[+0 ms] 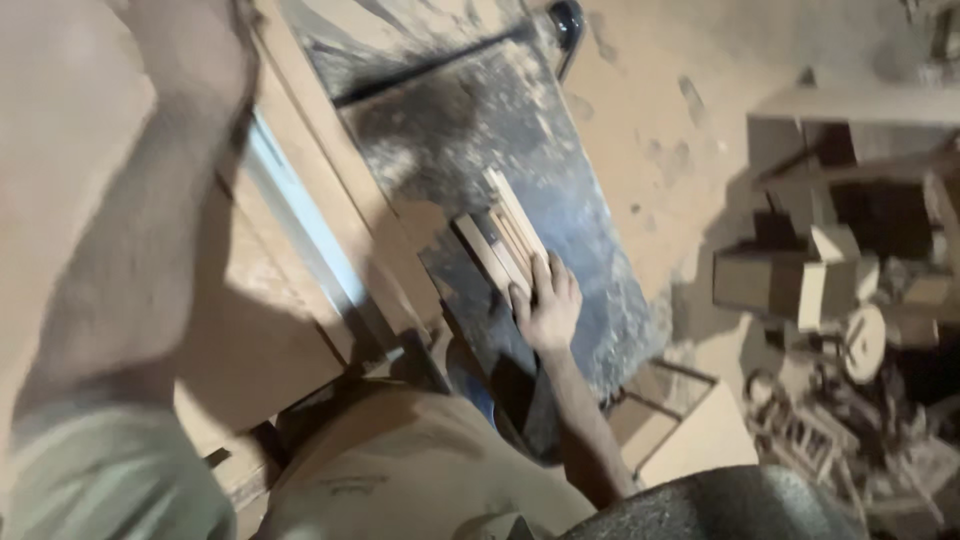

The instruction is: The person cuts small wooden strips into shorter pieces on a table saw, pushing each strip along the fence by hand and stacking the cut pieces on the saw table. At the end the person gathers the cut pieces and places them into a plastic bucket.

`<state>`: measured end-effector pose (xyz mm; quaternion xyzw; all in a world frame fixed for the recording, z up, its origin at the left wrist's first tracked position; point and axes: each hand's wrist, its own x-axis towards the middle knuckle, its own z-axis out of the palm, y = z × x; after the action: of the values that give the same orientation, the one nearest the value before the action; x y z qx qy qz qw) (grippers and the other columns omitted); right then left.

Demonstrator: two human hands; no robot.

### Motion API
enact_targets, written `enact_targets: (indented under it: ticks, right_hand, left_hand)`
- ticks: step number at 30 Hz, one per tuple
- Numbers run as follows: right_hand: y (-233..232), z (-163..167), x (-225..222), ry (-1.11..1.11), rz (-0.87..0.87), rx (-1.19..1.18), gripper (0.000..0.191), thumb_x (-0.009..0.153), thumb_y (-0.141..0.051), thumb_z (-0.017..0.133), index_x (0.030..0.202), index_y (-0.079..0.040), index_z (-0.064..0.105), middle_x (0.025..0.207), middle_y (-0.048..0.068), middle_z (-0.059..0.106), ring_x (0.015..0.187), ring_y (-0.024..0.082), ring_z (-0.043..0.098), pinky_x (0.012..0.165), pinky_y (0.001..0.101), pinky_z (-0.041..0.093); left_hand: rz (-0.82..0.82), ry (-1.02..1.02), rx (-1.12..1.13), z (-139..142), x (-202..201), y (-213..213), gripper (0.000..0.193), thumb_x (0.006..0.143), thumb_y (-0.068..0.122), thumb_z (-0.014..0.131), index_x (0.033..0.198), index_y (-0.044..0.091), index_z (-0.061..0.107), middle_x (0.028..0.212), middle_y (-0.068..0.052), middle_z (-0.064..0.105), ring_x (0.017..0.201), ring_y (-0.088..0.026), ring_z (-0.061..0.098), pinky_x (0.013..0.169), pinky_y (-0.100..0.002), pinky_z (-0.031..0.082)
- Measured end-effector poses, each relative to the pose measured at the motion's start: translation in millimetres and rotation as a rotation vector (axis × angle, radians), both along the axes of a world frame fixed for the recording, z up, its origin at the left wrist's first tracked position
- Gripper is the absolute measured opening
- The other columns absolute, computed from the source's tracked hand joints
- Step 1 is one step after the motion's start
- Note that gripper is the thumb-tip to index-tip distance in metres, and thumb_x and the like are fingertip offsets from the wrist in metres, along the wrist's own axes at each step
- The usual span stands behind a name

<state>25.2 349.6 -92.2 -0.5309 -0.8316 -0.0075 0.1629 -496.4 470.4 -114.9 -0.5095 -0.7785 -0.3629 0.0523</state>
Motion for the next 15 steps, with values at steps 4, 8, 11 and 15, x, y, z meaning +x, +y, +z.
enact_targets:
  ticks: [4,8,11,15]
  right_hand:
    - [7,-14,10,0.085,-0.023,0.017,0.043,0.097,-0.029,0.068,0.136,-0.01,0.066,0.136,0.019,0.063,0.116,0.041,0.059,0.101,0.0509,0.046]
    - [11,-13,21,0.104,-0.022,-0.024,0.04,0.095,-0.026,0.069,0.132,-0.011,0.068,0.132,0.018,0.065,0.111,0.04,0.06,0.098,0.0495,0.047]
    - [2,-8,37,0.12,-0.043,-0.006,0.04,0.096,-0.026,0.069,0.133,-0.012,0.068,0.133,0.018,0.065,0.115,0.041,0.06,0.101,0.0496,0.047]
    - [-27,5,71,0.141,0.028,-0.038,0.056,0.09,-0.03,0.074,0.138,-0.006,0.061,0.136,0.025,0.059,0.12,0.045,0.055,0.102,0.0535,0.044]
  left_hand:
    - [-0.699,-0.12,-0.185,-14,172,-40,0.014,0.093,0.013,0.063,0.108,0.01,0.064,0.103,-0.008,0.069,0.1,-0.024,0.066,0.092,-0.039,0.052]
    - [-0.882,0.507,-0.373,-20,270,-73,0.013,0.094,0.014,0.064,0.108,0.012,0.064,0.113,-0.008,0.062,0.115,-0.026,0.056,0.106,-0.046,0.044]
    - [-0.93,0.553,-0.487,-15,298,-92,0.016,0.096,0.015,0.063,0.111,0.01,0.063,0.115,-0.01,0.06,0.115,-0.027,0.055,0.104,-0.046,0.044]
    - [-0.899,0.554,-0.529,2,302,-105,0.015,0.097,0.013,0.064,0.111,0.008,0.063,0.111,-0.012,0.062,0.106,-0.028,0.058,0.094,-0.046,0.049]
